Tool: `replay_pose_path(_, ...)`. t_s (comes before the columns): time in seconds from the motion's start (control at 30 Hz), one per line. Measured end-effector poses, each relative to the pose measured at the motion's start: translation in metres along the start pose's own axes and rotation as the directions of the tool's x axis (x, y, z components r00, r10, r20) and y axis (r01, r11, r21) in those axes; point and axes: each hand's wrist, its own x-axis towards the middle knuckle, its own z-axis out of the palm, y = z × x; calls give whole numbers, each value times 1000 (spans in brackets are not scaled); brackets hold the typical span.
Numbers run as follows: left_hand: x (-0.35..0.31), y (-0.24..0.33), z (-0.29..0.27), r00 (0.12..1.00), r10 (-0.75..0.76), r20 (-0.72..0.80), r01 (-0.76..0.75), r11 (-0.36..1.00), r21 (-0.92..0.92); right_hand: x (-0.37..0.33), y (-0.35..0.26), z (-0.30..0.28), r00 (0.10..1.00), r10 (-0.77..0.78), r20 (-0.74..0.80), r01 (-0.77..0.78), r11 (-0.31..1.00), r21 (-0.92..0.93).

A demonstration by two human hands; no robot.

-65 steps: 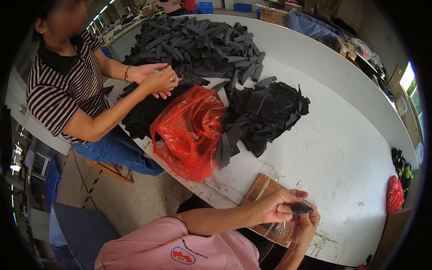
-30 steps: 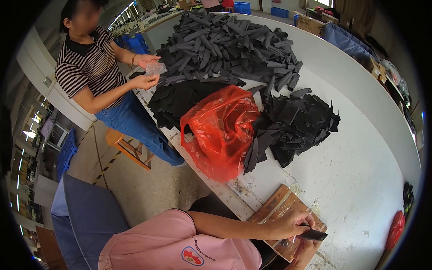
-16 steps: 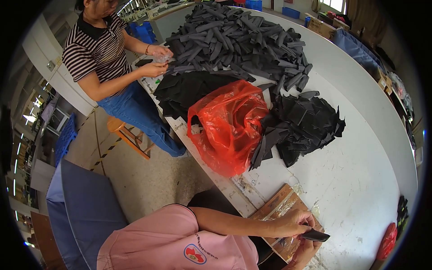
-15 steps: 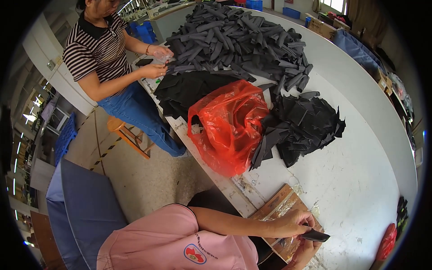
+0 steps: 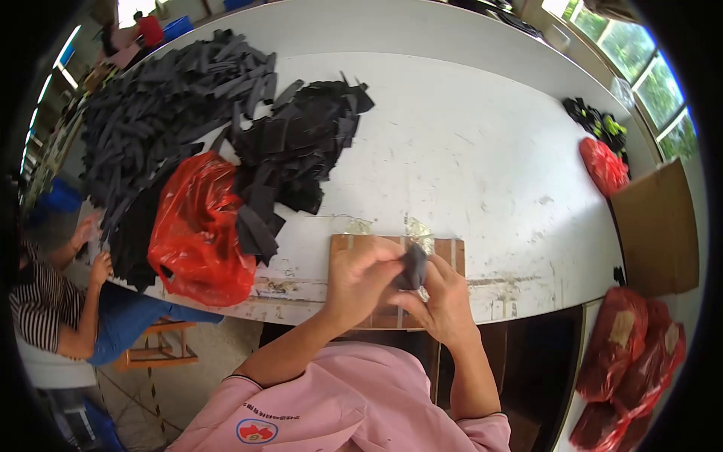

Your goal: Applying adhesive or treatment to black fabric strips using a wooden block.

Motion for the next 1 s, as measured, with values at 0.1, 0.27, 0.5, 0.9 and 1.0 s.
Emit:
replay_pose_path(0.1,-2,5,-3,991,-123,-59,116,987,-112,15,-9,-14,999,-21,26,27,961,-275)
replay_pose_path(0.27,-17,-24,7,959,-277,58,279,896,-345,-10,24,8,996,47,70,-37,990,-139)
replay_pose_path(0.5,17,8,16,939,-205,276,316,829,-461,-9,24,3,1000,-22,-5,22,999,-49)
replay_pose_path(0.9,7,11,15,965,-181,191,232,928,-291,-6,18,6,994,94,54,-92,994,-52)
replay_pose_path(1.0,8,14,15,981,-186,55,167,668,-725,2,5,-10,1000,22,-3,-22,989,-145)
